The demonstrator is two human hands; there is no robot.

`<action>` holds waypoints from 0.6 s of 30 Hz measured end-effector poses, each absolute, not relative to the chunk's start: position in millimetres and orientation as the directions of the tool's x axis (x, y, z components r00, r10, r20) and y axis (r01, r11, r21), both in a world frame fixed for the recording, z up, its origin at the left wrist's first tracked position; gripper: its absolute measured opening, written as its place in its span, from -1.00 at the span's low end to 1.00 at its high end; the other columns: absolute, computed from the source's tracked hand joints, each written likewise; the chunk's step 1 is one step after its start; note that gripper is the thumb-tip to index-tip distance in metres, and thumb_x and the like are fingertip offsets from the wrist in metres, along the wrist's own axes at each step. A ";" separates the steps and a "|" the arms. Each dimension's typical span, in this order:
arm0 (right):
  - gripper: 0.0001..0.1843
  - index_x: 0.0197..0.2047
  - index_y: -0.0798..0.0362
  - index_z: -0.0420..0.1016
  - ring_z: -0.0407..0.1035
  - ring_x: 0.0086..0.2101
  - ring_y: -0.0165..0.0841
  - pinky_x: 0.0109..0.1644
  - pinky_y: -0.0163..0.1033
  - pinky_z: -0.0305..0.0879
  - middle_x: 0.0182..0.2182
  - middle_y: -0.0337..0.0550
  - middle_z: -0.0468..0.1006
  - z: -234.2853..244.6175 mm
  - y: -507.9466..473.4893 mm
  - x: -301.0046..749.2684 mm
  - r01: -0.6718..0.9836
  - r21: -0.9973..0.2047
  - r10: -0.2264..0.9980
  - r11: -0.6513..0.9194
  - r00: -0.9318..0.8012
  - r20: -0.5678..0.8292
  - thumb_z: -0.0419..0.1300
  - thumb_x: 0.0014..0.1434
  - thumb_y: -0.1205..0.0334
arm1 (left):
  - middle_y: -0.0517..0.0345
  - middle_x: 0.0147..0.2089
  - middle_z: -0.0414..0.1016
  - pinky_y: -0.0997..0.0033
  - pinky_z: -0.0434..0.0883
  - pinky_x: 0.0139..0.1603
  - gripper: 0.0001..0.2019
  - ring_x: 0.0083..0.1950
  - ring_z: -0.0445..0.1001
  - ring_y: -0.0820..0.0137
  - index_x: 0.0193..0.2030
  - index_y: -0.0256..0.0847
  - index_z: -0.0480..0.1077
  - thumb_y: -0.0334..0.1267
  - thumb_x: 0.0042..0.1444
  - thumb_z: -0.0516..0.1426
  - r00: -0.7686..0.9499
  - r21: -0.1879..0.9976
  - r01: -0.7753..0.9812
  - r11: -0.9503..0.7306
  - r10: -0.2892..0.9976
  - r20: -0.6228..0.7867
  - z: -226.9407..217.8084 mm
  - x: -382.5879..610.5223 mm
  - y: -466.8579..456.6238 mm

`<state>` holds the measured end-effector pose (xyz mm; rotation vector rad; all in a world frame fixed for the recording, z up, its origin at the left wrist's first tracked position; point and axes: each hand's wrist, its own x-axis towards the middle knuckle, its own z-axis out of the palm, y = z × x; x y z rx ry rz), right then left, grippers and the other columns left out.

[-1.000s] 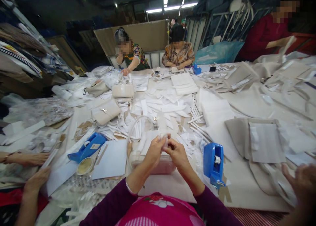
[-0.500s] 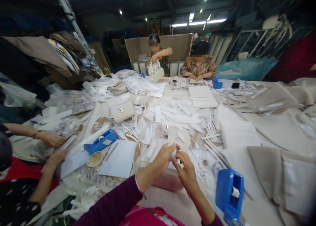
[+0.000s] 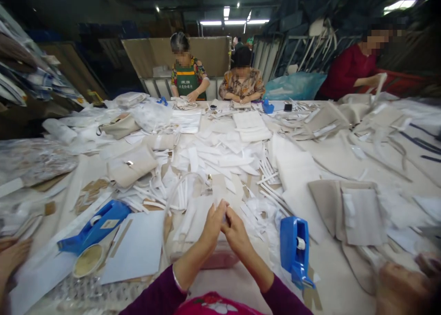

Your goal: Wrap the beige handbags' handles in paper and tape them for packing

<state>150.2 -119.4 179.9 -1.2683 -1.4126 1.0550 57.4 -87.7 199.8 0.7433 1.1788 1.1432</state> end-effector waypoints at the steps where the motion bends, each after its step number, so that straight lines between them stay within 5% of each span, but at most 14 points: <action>1: -0.86 -0.29 0.02 0.31 0.26 -0.27 -0.30 -0.14 -0.23 0.24 -0.34 -0.19 0.35 177.6 -118.5 149.2 0.203 -0.965 0.986 0.167 -0.054 0.159 0.05 0.05 0.40 | 0.02 -0.24 0.52 0.37 0.36 -0.04 -0.65 -0.12 0.47 0.29 -0.27 -0.28 0.48 0.02 0.02 0.26 0.035 0.881 -0.313 0.354 0.931 -0.362 198.1 56.7 -84.6; 3: -0.92 -0.36 0.02 0.28 0.26 -0.27 -0.30 -0.14 -0.23 0.23 -0.34 -0.19 0.32 173.6 -114.8 148.3 0.230 -0.944 0.971 0.235 -0.102 0.216 0.06 0.07 0.39 | 0.04 -0.35 0.50 0.36 0.40 -0.19 -0.63 -0.27 0.47 0.32 -0.34 -0.29 0.48 0.04 0.03 0.23 0.133 0.834 -0.330 0.442 0.896 -0.423 195.0 54.5 -76.8; 8: -0.89 -0.42 0.02 0.22 0.20 -0.41 -0.35 -0.32 -0.28 0.20 -0.44 -0.24 0.29 167.7 -92.6 150.1 0.212 -0.976 0.997 0.045 -0.071 0.031 0.11 0.00 0.38 | 0.14 -0.41 0.47 0.46 0.36 -0.32 -0.60 -0.38 0.43 0.42 -0.31 -0.28 0.47 0.07 -0.07 0.30 0.086 0.825 -0.336 0.455 0.887 -0.454 186.8 47.7 -51.8; 12: -0.89 -0.45 0.03 0.22 0.23 -0.28 -0.31 -0.15 -0.22 0.19 -0.36 -0.19 0.32 160.4 -73.3 151.5 0.310 -0.923 0.968 0.227 -0.173 0.180 0.05 -0.02 0.43 | 0.08 -0.44 0.47 0.42 0.37 -0.41 -0.57 -0.44 0.41 0.39 -0.41 -0.28 0.46 0.13 -0.08 0.28 0.236 0.682 -0.391 0.618 0.784 -0.575 177.3 40.7 -29.9; 16: -0.83 -0.38 0.03 0.23 0.19 -0.43 -0.39 -0.33 -0.32 0.21 -0.47 -0.30 0.26 147.2 -59.8 147.9 0.208 -0.975 0.982 -0.075 -0.154 -0.109 0.12 -0.08 0.41 | 0.16 -0.46 0.47 0.49 0.36 -0.39 -0.65 -0.42 0.41 0.42 -0.38 -0.28 0.48 0.01 -0.09 0.32 0.004 0.853 -0.252 0.458 0.881 -0.472 160.6 39.7 -21.9; 18: -0.85 -0.41 0.03 0.21 0.16 -0.46 -0.42 -0.36 -0.34 0.20 -0.51 -0.32 0.24 140.7 -56.0 147.4 0.156 -0.977 0.973 -0.143 -0.161 -0.168 0.12 -0.07 0.41 | 0.15 -0.45 0.47 0.50 0.37 -0.38 -0.64 -0.41 0.43 0.43 -0.35 -0.31 0.48 0.01 -0.06 0.30 0.004 0.828 -0.273 0.490 0.861 -0.509 152.9 38.6 -18.8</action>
